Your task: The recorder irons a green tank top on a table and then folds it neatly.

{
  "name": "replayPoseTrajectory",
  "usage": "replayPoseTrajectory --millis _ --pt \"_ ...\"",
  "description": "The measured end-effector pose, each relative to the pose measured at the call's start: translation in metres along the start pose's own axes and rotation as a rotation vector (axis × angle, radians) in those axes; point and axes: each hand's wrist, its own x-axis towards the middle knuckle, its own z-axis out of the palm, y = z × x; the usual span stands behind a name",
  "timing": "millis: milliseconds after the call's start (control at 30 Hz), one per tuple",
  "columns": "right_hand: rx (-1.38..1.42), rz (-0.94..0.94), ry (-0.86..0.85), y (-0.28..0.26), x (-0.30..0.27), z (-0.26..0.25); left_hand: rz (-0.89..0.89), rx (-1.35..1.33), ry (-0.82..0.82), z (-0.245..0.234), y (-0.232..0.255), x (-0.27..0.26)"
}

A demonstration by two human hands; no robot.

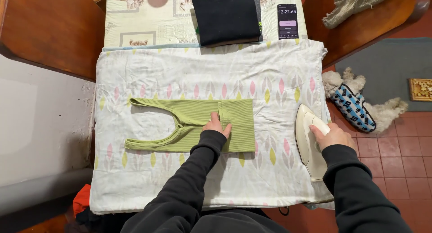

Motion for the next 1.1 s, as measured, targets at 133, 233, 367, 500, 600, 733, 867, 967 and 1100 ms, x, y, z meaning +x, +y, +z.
replayPoseTrajectory --millis 133,233,367,500,600,733,867,967,1100 --pt "-0.014 0.014 -0.024 0.000 -0.005 0.001 0.158 0.200 0.134 -0.008 0.021 -0.018" --pt "-0.037 0.013 -0.013 -0.003 -0.006 -0.004 0.463 0.337 0.221 0.023 0.022 -0.010" --pt "-0.038 0.038 -0.011 -0.004 -0.007 -0.002 0.471 0.486 -0.027 0.042 0.037 -0.009" --pt "-0.030 -0.006 0.009 0.002 -0.005 0.002 0.611 0.525 0.140 0.058 0.023 -0.001" --pt "-0.013 0.015 0.006 -0.003 -0.004 -0.001 0.661 0.519 0.148 0.044 0.026 0.004" --pt "-0.011 0.019 -0.006 0.003 -0.006 0.002 0.648 0.580 -0.083 0.009 0.043 0.002" --pt "0.004 -0.005 0.016 0.001 -0.003 0.000 0.621 0.609 -0.185 -0.011 0.056 0.006" --pt "-0.007 0.007 0.005 0.004 0.000 0.002 0.655 0.641 -0.193 0.004 0.033 0.015" --pt "-0.011 -0.034 0.032 0.008 0.003 0.007 0.679 0.562 -0.049 0.009 -0.022 -0.021"
